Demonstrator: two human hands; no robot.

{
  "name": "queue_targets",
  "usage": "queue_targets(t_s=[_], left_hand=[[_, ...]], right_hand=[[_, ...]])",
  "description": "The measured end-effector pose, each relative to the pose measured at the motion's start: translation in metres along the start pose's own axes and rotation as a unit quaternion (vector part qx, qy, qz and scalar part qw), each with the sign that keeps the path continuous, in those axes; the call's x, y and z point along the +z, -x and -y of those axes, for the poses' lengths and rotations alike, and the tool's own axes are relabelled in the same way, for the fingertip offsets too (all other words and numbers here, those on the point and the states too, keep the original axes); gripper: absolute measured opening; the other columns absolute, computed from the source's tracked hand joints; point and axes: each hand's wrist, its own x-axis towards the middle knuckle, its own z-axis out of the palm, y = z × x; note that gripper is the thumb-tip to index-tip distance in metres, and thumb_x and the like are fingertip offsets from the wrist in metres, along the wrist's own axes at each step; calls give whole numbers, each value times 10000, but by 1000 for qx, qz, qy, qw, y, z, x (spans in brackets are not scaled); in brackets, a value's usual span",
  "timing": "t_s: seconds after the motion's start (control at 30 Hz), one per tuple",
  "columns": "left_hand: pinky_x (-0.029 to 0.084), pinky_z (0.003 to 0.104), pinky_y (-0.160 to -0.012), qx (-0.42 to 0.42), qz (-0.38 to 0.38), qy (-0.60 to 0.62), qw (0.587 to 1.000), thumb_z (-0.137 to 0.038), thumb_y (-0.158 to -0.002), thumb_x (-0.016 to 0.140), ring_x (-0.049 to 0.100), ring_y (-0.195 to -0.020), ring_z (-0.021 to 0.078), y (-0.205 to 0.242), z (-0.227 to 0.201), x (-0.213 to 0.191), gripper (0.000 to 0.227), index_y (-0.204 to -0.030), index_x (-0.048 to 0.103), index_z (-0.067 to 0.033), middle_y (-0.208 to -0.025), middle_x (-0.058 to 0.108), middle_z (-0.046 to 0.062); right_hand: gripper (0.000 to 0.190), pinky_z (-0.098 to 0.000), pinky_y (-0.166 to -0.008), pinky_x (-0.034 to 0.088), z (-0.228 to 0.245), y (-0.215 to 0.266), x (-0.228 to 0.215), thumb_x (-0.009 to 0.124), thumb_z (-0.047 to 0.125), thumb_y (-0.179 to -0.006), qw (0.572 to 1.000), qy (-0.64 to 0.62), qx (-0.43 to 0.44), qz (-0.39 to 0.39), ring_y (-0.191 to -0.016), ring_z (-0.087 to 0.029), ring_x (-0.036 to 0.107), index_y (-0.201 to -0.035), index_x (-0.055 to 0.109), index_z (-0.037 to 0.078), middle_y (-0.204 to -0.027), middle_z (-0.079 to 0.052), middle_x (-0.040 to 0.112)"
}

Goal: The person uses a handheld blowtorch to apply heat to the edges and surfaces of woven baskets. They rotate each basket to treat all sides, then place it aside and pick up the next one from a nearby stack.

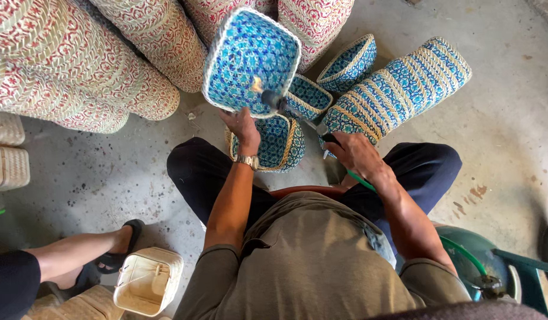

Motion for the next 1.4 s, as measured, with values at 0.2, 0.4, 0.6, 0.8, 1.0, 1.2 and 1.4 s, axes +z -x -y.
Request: queue_targets(t_s=[0.2,0.4,0.6,0.8,1.0,1.2,1.4], left_hand=[[560,428,-848,-38,-51,-14,998,37,-838,568,554,-1179,260,-8,-34,11,855,-1578,168,-116,-1451,429,113],[561,413,-849,-24,-28,-41,998,52,-843,584,556,-1201,249,-8,-46,7,814,-1563,234,-100,-1476,444,99],[607,411,-894,-25,24,-18,999,51,-835,572,604,-1162,250,-26,-41,-15,711,-1498,334,-39,-1387,501,125],[526,322,-1017,120,92,-156,976,54,-888,605,628,-1158,220,-51,-38,-33,533,-1406,491,2,-1310,609,126],[541,349,-838,125,61,-390,910,-28,-900,653,625,-948,183,-64,-47,-35,428,-1320,575,-21,-1135,642,81],[536,349,-796,131,98,-425,890,-48,-876,651,634,-879,153,-70,-59,-27,368,-1238,591,-25,-1027,656,51],[492,363,-701,126,152,-483,853,-70,-871,642,586,-770,176,-60,-74,-12,245,-1100,637,17,-894,639,88]], right_hand=[[234,-423,-589,500,-22,11,-8,690,212,-985,996,11,-15,-84,-631,-273,647,-978,698,-23,-747,-185,690],[257,-404,-557,496,-44,0,-22,677,240,-982,996,-25,39,-82,-571,-232,614,-977,702,-15,-663,-142,654],[281,-371,-487,460,-42,-2,-36,658,268,-1004,987,-70,130,-68,-541,-177,590,-952,722,0,-653,-90,653],[291,-341,-418,425,-40,-4,-43,639,295,-1006,975,-109,185,-59,-503,-141,571,-968,719,18,-641,-64,624],[338,-312,-411,438,-47,-6,-43,644,326,-1009,973,-143,177,-47,-484,-113,545,-891,703,15,-617,-40,601],[375,-319,-398,423,-48,-9,-43,641,332,-1014,964,-155,212,-32,-462,-123,520,-831,677,6,-589,-40,576],[372,-328,-413,443,-45,-15,-42,629,318,-1014,966,-148,202,-60,-463,-137,550,-825,682,2,-590,-58,599]])
